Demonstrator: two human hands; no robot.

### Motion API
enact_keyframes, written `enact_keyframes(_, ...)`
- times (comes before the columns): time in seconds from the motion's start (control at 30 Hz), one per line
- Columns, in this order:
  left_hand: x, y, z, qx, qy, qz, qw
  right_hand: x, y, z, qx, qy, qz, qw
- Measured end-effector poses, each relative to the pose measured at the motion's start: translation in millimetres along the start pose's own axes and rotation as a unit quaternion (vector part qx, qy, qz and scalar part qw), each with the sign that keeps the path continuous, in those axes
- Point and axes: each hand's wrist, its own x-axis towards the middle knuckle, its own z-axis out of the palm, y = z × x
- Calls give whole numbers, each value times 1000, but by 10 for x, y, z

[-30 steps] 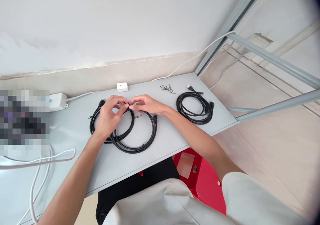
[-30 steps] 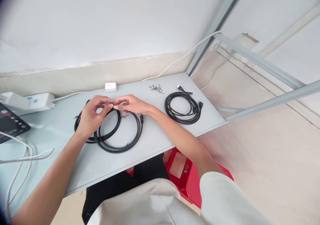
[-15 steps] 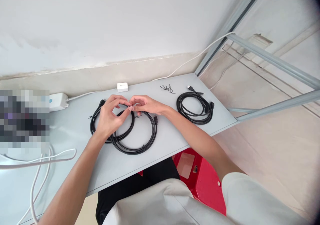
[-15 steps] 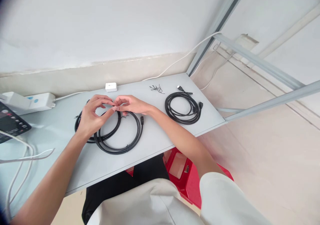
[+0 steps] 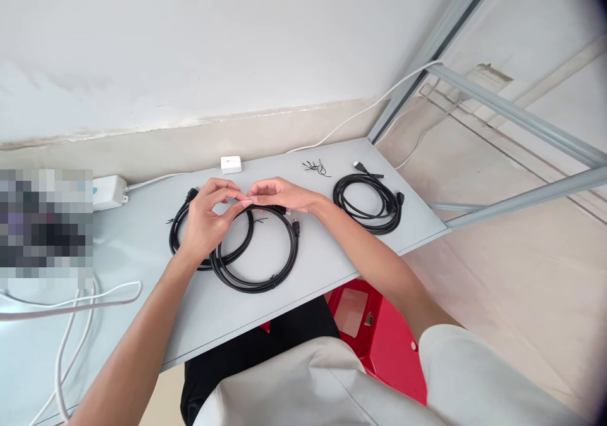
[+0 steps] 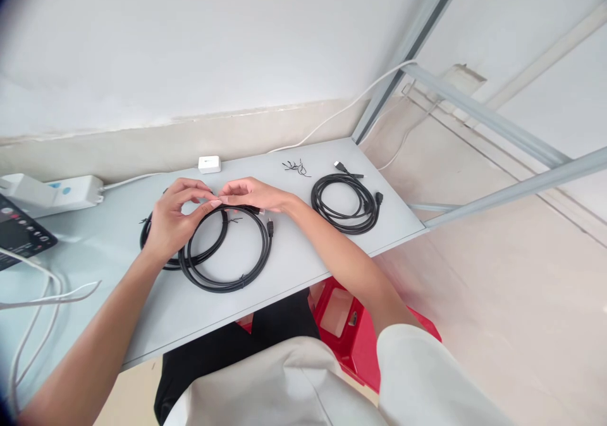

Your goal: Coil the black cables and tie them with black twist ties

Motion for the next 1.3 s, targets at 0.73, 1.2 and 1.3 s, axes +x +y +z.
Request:
enact_keyframes(0.73,10,-84,45,-15,-48,-161,986,51,69,33,13,33,-22,999)
enact_keyframes(1.2,2,-151,62,-48,-59,-186,980,42,73,37,-9,37,-36,999)
enact_keyframes(1.3,1,-165,67,-55,-61,-186,979,59,107,60,-28,56,-41,997)
